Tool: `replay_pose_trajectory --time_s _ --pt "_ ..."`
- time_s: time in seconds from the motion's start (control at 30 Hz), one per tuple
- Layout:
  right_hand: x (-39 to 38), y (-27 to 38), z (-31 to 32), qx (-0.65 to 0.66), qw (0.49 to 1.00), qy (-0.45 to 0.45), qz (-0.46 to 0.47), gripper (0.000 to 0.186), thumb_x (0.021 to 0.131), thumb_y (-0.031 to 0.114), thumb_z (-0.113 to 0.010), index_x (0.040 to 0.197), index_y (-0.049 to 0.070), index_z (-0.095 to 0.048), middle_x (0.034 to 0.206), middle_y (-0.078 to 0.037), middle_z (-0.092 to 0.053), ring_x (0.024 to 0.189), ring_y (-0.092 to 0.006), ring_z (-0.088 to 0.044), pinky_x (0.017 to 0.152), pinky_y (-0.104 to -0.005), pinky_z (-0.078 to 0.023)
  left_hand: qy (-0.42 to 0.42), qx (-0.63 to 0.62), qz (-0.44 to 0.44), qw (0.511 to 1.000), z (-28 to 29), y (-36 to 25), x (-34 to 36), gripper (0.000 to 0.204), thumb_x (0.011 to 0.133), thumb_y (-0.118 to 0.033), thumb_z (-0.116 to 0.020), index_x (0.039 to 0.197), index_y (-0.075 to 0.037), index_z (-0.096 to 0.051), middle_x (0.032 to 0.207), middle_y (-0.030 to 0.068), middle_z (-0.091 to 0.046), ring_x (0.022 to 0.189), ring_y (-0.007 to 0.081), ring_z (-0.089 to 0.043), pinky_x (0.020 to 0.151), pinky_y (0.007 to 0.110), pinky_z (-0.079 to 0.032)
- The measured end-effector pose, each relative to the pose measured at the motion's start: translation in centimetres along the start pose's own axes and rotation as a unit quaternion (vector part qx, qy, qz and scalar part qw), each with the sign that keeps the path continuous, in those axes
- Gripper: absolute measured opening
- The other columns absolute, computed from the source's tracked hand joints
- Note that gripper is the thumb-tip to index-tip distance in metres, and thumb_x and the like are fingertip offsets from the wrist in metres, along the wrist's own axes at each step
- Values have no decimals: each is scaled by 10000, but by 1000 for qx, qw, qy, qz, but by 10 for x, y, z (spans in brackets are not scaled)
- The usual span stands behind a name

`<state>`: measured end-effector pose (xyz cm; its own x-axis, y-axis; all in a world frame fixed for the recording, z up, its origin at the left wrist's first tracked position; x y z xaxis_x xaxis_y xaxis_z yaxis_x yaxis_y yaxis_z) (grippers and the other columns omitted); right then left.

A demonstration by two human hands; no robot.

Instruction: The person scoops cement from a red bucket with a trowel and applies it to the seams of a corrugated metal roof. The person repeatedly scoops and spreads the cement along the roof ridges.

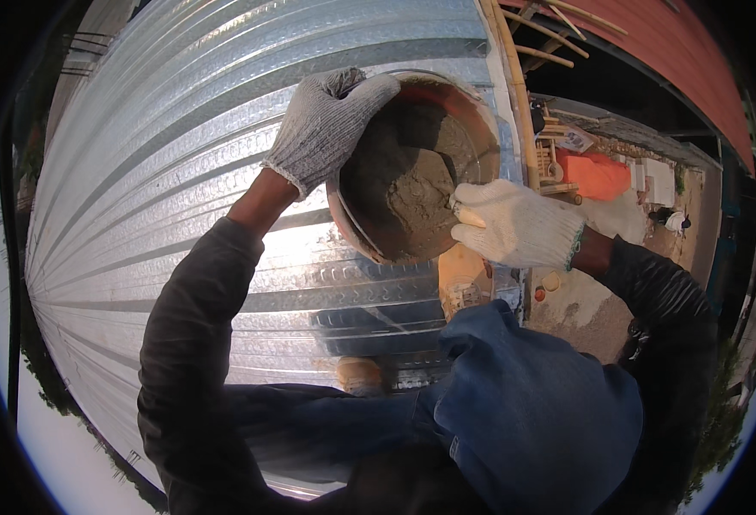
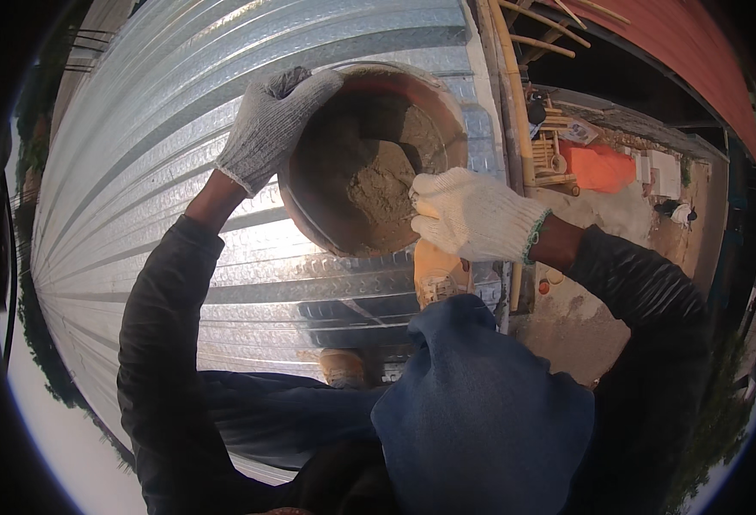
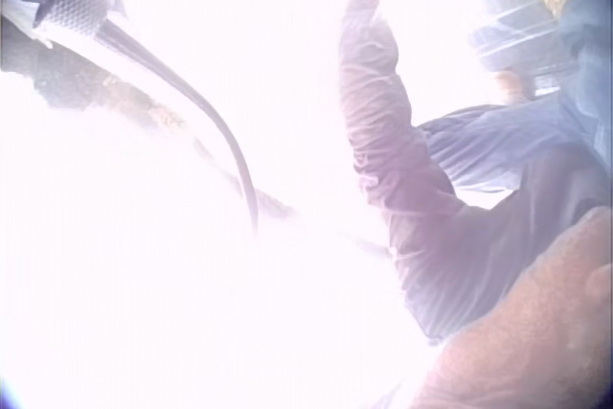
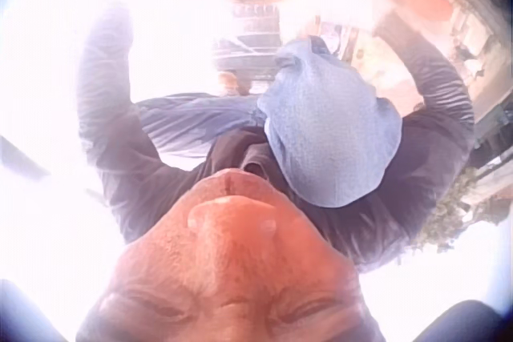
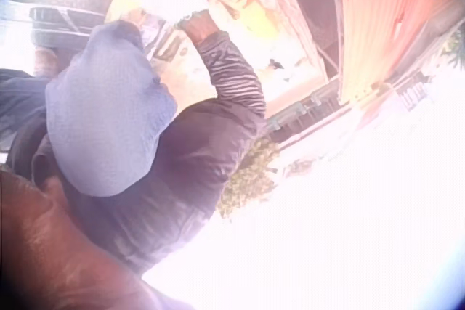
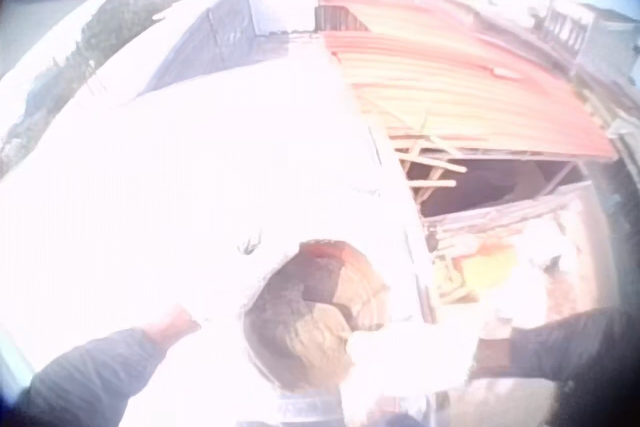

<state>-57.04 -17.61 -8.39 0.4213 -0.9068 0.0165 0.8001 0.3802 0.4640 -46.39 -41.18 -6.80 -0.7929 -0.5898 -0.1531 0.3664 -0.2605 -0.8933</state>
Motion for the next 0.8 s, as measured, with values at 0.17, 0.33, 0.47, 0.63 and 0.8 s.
replay_pose_trajectory --time_s 0.17,0.33,0.47,0.63,0.8 --pt "-6 6 24 -2 967 167 -193 204 956 135 -738 1130 45 -679 934 -92 -769 844 -279 -798 721 -405 -630 -50 19 13 998 6 4 -3 511 1045 -501 -762 1035 6 -820 818 75 -757 761 119 -705 703 330 -592" --pt "-40 -28 76 -91 990 80 -75 422 1018 145 -728 1420 50 -641 994 -72 -791 889 -308 -801 800 -403 -654 -34 -22 124 992 18 19 -6 430 1088 -442 -738 1195 -32 -810 1005 44 -794 885 90 -721 802 289 -615" --pt "-57 -51 56 89 995 -41 -30 336 1080 244 -694 1357 55 -692 981 -122 -786 888 -351 -792 795 -447 -641 -40 -31 131 990 9 13 1 480 1067 -491 -745 1101 -18 -818 909 80 -787 830 120 -742 751 314 -614" --pt "-11 -43 49 210 951 157 -163 324 1084 362 -657 1094 44 -723 877 -175 -745 868 -392 -773 755 -490 -609 -29 64 67 995 4 4 13 605 1063 -593 -692 1054 -1 -819 829 125 -778 753 164 -759 703 345 -619" --pt "-38 -43 70 115 955 100 -253 306 1041 355 -697 1048 51 -718 869 -166 -728 829 -390 -760 728 -497 -597 -39 64 91 993 -2 0 11 574 1057 -555 -723 1018 11 -811 804 98 -758 736 136 -726 681 345 -598"
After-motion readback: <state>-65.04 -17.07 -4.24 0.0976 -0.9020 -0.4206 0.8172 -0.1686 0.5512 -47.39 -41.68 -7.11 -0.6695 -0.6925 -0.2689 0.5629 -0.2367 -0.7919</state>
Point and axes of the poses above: each hand's wrist, its own x-axis towards the middle knuckle, its own z-axis out of the back of the hand, y = z × x, the point moved 6 cm from there along x, towards the middle knuckle
